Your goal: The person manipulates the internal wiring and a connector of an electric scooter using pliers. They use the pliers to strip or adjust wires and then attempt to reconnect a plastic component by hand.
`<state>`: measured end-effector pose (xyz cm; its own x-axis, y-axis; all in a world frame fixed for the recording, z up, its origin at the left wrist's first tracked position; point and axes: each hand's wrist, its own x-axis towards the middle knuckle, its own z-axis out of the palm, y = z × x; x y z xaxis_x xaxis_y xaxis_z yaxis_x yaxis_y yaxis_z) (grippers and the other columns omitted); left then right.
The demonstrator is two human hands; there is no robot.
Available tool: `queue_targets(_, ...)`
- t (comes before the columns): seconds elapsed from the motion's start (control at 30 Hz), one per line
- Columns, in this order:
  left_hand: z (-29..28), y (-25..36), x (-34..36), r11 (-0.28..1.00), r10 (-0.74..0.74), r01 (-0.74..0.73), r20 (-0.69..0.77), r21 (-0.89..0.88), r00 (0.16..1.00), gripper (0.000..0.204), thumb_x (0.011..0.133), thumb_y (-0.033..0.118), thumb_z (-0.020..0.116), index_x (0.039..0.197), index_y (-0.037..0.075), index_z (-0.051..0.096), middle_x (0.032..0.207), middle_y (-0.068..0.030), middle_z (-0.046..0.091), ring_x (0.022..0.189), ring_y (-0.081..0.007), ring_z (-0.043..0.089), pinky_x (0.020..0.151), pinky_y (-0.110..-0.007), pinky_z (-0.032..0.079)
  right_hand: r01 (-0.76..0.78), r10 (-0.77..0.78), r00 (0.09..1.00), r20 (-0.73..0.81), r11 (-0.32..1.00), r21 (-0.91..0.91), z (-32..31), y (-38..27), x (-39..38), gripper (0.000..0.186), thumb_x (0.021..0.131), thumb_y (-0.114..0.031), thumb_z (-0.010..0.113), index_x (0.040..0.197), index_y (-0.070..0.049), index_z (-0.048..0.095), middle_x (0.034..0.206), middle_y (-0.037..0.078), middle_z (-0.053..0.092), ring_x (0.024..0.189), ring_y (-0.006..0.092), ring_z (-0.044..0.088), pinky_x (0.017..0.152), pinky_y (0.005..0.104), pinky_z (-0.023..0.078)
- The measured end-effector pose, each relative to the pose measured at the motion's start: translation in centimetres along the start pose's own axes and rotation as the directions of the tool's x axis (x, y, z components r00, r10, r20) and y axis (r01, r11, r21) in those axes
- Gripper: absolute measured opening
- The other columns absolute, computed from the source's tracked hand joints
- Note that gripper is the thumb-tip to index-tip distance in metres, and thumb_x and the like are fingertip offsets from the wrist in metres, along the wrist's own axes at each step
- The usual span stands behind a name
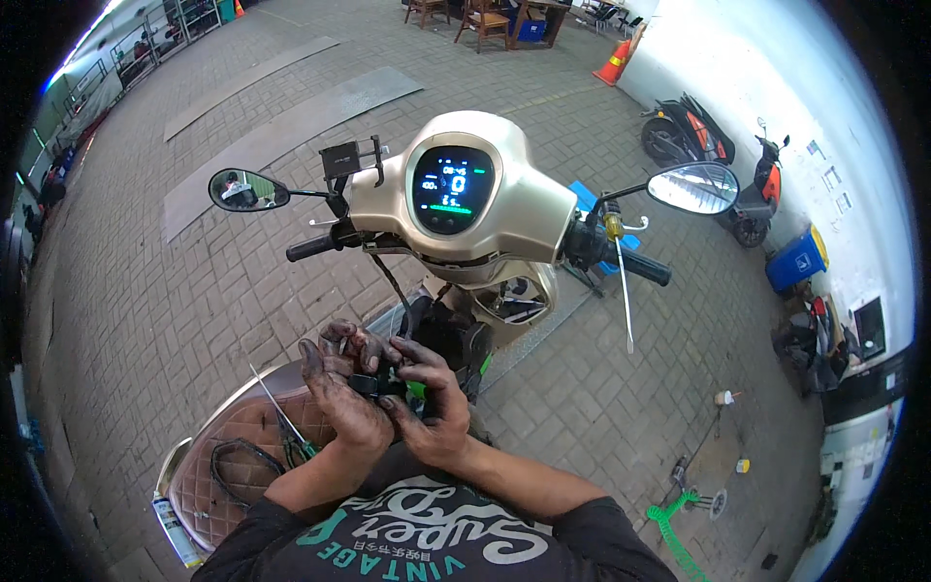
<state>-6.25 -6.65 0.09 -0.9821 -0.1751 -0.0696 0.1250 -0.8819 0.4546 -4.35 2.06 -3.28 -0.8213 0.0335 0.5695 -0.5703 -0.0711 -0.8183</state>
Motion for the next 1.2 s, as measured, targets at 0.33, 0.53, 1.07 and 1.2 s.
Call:
queue_targets(0.33,0.4,0.1,0.1,1.0,0.001,-0.002,-0.028,-0.013,1.0,0.042,0.091,0.049,0.043,0.094,0.008,0.051,0.071,-0.0042,0.047,0.067,-0.0168,0.048,0.068,-0.031,0.047,-0.028,0.027,0.999,0.035,0.999,0.017,-0.5,0.4,0.1,0.031,0.073,0.003,0.07,0.099,0.001,0.052,0.122,0.028,0.049,0.114,0.0337,0.051,0.094,0.0394,0.039)
queue_targets(0.53,-0.4,-0.1,0.3,1.0,0.002,-0.002,-0.043,-0.002,0.999,0.042,0.091,0.049,0.042,0.094,0.008,0.051,0.071,-0.0046,0.046,0.068,-0.0175,0.05,0.068,-0.031,0.047,-0.043,0.042,0.998,0.036,0.999,0.026,-0.6,0.5,0.1,0.031,0.072,0.003,0.07,0.098,0.001,0.053,0.122,0.028,0.049,0.113,0.033,0.051,0.094,0.0385,0.04)
queue_targets(1.07,0.2,0.1,0.4,1.0,0.006,-0.007,-0.044,-0.02,0.999,0.042,0.091,0.048,0.043,0.096,0.007,0.051,0.075,-0.004,0.049,0.067,-0.0167,0.049,0.066,-0.032,0.048,-0.078,0.078,0.997,0.003,0.997,0.018,-0.4,0.2,0.4,0.03,0.071,0.004,0.069,0.096,0.001,0.054,0.12,0.027,0.05,0.111,0.0323,0.052,0.093,0.038,0.04)
queue_targets(1.2,0.1,0.0,0.4,1.0,0.013,-0.013,-0.022,-0.013,1.0,0.042,0.091,0.048,0.043,0.096,0.007,0.051,0.076,-0.0044,0.05,0.068,-0.0177,0.05,0.067,-0.033,0.048,-0.062,0.062,0.998,0.013,0.998,0.002,-0.4,0.2,0.4,0.03,0.071,0.004,0.069,0.097,0.001,0.054,0.12,0.026,0.05,0.111,0.0323,0.051,0.093,0.0381,0.04)
